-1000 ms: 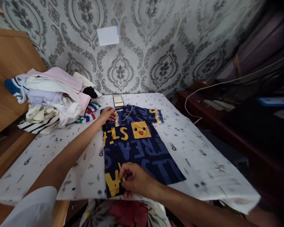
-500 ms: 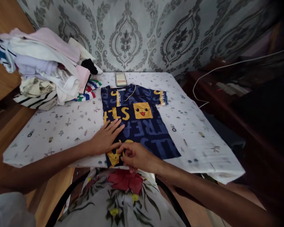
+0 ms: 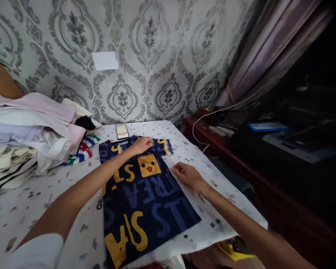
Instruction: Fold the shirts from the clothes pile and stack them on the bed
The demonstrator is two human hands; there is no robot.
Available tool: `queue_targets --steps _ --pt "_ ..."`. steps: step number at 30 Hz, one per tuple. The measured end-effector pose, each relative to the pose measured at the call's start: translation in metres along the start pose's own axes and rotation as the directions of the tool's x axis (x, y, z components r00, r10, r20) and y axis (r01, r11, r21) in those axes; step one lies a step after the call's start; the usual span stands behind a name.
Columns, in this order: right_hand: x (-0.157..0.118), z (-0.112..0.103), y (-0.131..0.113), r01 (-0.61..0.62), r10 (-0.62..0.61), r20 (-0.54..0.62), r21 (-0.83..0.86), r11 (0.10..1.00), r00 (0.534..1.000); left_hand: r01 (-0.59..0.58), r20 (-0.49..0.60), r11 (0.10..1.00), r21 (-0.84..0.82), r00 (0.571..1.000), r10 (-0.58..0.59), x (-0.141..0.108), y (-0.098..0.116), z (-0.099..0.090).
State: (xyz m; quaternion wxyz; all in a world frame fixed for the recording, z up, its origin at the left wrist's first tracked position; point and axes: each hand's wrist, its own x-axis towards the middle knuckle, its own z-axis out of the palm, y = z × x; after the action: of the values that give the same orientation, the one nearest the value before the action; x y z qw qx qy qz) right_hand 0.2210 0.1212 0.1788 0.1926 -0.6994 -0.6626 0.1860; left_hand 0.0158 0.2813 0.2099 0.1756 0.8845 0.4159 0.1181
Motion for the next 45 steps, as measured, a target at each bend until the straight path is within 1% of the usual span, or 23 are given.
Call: queue_targets --steps 1,3,5,7,9,11,13,14,15,17,20,22,24,25,26,28,31,35,39,41,43,45 --pt "-0.015 0.003 -0.001 0.020 -0.020 0.006 -0.041 0.999 1.000 0.003 0.005 1.000 0.017 1.000 -0.003 0.023 0.003 0.008" --pt "-0.050 0.010 -0.004 0.021 -0.024 -0.029 -0.084 0.996 0.999 -0.015 0.014 0.999 0.036 1.000 0.015 0.058 0.010 0.024" --pt "-0.081 0.014 -0.007 0.011 -0.017 -0.067 -0.086 0.996 0.998 -0.042 0.030 0.998 0.042 0.999 0.041 0.082 0.017 0.038" --pt "-0.102 0.016 -0.007 0.018 -0.026 -0.085 -0.090 0.996 0.996 -0.059 0.051 0.998 0.034 0.997 0.057 0.097 0.023 0.050" --pt "-0.112 0.017 -0.005 0.017 -0.025 -0.082 -0.097 0.995 0.996 -0.053 0.070 0.998 0.019 0.996 0.052 0.108 0.027 0.057" --pt "-0.114 0.015 -0.004 -0.017 0.013 -0.064 -0.068 0.998 0.998 -0.040 0.074 0.999 -0.011 0.996 0.041 0.115 0.028 0.059" --pt "-0.114 0.013 -0.006 -0.063 0.064 -0.044 0.026 0.998 0.997 -0.037 0.048 0.997 -0.064 0.998 0.040 0.117 0.026 0.054" --pt "-0.115 0.011 -0.008 -0.074 0.077 -0.037 0.089 0.993 0.996 -0.042 0.021 0.994 -0.099 0.999 0.044 0.117 0.023 0.049" --pt "-0.116 0.010 -0.012 -0.072 0.078 -0.037 0.152 0.986 0.996 -0.051 -0.012 0.989 -0.140 0.999 0.050 0.115 0.019 0.041" --pt "-0.122 0.009 -0.020 -0.025 0.042 -0.064 0.250 0.968 0.997 -0.075 -0.079 0.969 -0.234 0.995 0.058 0.106 0.007 0.021" --pt "-0.133 0.012 -0.033 0.108 -0.072 -0.128 0.303 0.947 0.989 -0.108 -0.153 0.924 -0.367 0.987 0.054 0.081 -0.022 -0.015" --pt "-0.138 0.017 -0.041 0.216 -0.171 -0.168 0.304 0.928 0.971 -0.138 -0.184 0.853 -0.502 0.982 0.051 0.059 -0.045 -0.034" --pt "-0.140 0.025 -0.047 0.301 -0.262 -0.165 0.289 0.909 0.951 -0.164 -0.192 0.760 -0.629 0.980 0.053 0.034 -0.070 -0.045" --pt "-0.140 0.030 -0.049 0.333 -0.301 -0.153 0.278 0.901 0.941 -0.171 -0.187 0.732 -0.660 0.980 0.060 0.022 -0.082 -0.047" --pt "-0.141 0.035 -0.052 0.360 -0.336 -0.132 0.268 0.894 0.933 -0.171 -0.179 0.728 -0.664 0.982 0.068 0.010 -0.093 -0.046" --pt "-0.141 0.044 -0.056 0.407 -0.393 -0.107 0.245 0.880 0.913 -0.167 -0.164 0.770 -0.615 0.983 0.082 -0.010 -0.111 -0.040" --pt "-0.143 0.053 -0.061 0.462 -0.454 -0.090 0.179 0.868 0.887 -0.161 -0.149 0.816 -0.555 0.984 0.093 -0.032 -0.127 -0.027" --pt "-0.143 0.056 -0.065 0.507 -0.502 -0.071 0.090 0.857 0.862 -0.149 -0.123 0.858 -0.492 0.987 0.101 -0.049 -0.133 -0.018" --pt "-0.142 0.053 -0.062 0.499 -0.494 -0.069 0.100 0.861 0.867 -0.135 -0.111 0.893 -0.429 0.989 0.096 -0.062 -0.137 -0.016" --pt "-0.143 0.052 -0.056 0.485 -0.485 -0.020 0.087 0.870 0.874 -0.133 -0.075 0.915 -0.381 0.991 0.113 -0.066 -0.140 -0.018" --pt "-0.146 0.051 -0.049 0.490 -0.492 0.037 0.064 0.869 0.870 -0.132 -0.022 0.936 -0.326 0.991 0.132 -0.069 -0.144 -0.023" --pt "-0.147 0.046 -0.045 0.519 -0.520 0.030 0.050 0.854 0.853 -0.127 0.015 0.952 -0.280 0.991 0.136 -0.069 -0.144 -0.032"
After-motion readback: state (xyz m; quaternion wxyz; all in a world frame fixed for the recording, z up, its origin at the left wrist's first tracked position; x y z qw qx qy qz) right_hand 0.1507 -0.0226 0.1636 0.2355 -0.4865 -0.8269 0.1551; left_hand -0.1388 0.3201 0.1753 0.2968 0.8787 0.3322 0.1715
